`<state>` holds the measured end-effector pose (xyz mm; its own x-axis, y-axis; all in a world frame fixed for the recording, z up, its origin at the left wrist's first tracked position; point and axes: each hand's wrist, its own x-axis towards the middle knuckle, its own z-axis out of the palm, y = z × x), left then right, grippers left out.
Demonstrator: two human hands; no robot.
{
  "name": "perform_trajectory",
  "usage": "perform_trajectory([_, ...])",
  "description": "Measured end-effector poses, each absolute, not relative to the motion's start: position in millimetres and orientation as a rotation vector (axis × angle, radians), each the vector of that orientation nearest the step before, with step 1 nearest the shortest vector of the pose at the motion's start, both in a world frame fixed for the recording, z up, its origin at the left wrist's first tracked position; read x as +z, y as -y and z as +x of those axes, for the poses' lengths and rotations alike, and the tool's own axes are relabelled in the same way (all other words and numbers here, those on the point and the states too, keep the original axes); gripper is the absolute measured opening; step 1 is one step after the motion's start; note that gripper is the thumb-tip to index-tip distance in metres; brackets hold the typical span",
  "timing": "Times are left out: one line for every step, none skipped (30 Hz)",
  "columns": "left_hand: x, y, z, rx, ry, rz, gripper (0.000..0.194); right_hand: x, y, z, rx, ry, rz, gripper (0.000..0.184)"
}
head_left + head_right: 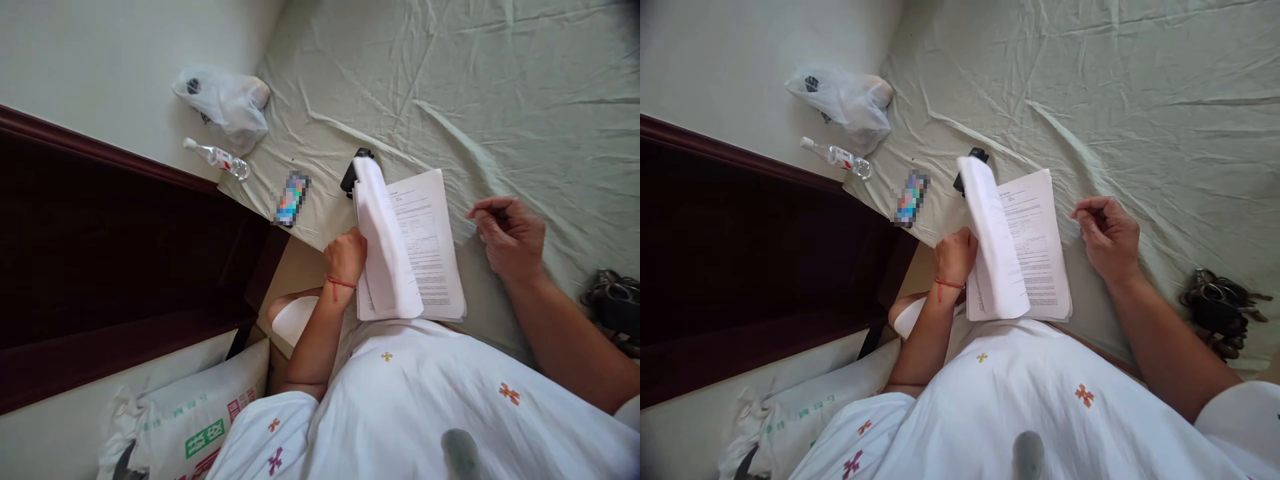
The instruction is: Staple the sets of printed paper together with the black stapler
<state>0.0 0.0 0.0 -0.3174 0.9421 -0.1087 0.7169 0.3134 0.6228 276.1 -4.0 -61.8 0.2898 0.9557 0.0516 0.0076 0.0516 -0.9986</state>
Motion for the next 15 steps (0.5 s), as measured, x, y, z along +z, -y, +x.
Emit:
perform_trajectory([0.8, -0.7, -0.9, 0.574, -2.140, 1.533, 0.031, -62.3, 3.9, 276.5, 0.963, 1.006, -1.296, 0.012])
perform_trajectory([2.2, -0.8, -2.6, 0.496, -2.141, 1.604, 0.036, -63.1, 3.7, 277.0, 0.967, 0.995, -1.295, 0.013])
perform_trajectory([4.0, -0.4, -5.1, 0.444, -2.123, 1.674, 0.038, -64.2, 3.4, 277.4, 0.967, 0.986, -1.291, 0.013])
perform_trajectory([5.9, 0.7, -8.2, 0.431, -2.086, 1.734, 0.038, -65.4, 3.1, 277.9, 0.962, 0.978, -1.279, 0.013])
perform_trajectory([7.7, 2.5, -11.7, 0.466, -2.032, 1.774, 0.038, -66.6, 2.7, 278.4, 0.953, 0.972, -1.259, 0.013])
perform_trajectory([9.1, 4.9, -15.3, 0.546, -1.965, 1.791, 0.038, -67.7, 2.5, 279.0, 0.948, 0.969, -1.232, 0.013])
perform_trajectory([10.1, 7.7, -18.5, 0.638, -1.897, 1.794, 0.038, -68.9, 2.3, 279.6, 0.948, 0.973, -1.204, 0.014])
perform_trajectory([10.4, 10.7, -21.0, 0.728, -1.834, 1.780, 0.039, -69.8, 2.2, 280.3, 0.954, 0.985, -1.181, 0.015])
perform_trajectory([10.2, 13.5, -22.6, 0.816, -1.779, 1.746, 0.040, -70.6, 2.2, 281.0, 0.962, 1.002, -1.164, 0.018])
perform_trajectory([9.3, 15.9, -23.2, 0.900, -1.732, 1.691, 0.042, -71.2, 2.2, 281.7, 0.972, 1.023, -1.150, 0.022])
perform_trajectory([7.9, 17.5, -22.7, 0.978, -1.688, 1.621, 0.044, -71.4, 2.2, 282.4, 0.984, 1.051, -1.133, 0.027])
perform_trajectory([6.0, 18.2, -21.2, 1.050, -1.641, 1.539, 0.044, -71.3, 2.3, 282.9, 0.997, 1.081, -1.113, 0.033])
perform_trajectory([3.7, 17.7, -18.9, 1.115, -1.588, 1.450, 0.043, -70.9, 2.5, 283.3, 1.011, 1.109, -1.091, 0.037])
perform_trajectory([1.1, 16.2, -16.0, 1.171, -1.533, 1.364, 0.042, -70.1, 2.8, 283.5, 1.026, 1.130, -1.076, 0.040])
perform_trajectory([-1.6, 13.6, -12.8, 1.214, -1.479, 1.284, 0.040, -69.1, 3.4, 283.6, 1.033, 1.143, -1.077, 0.042])
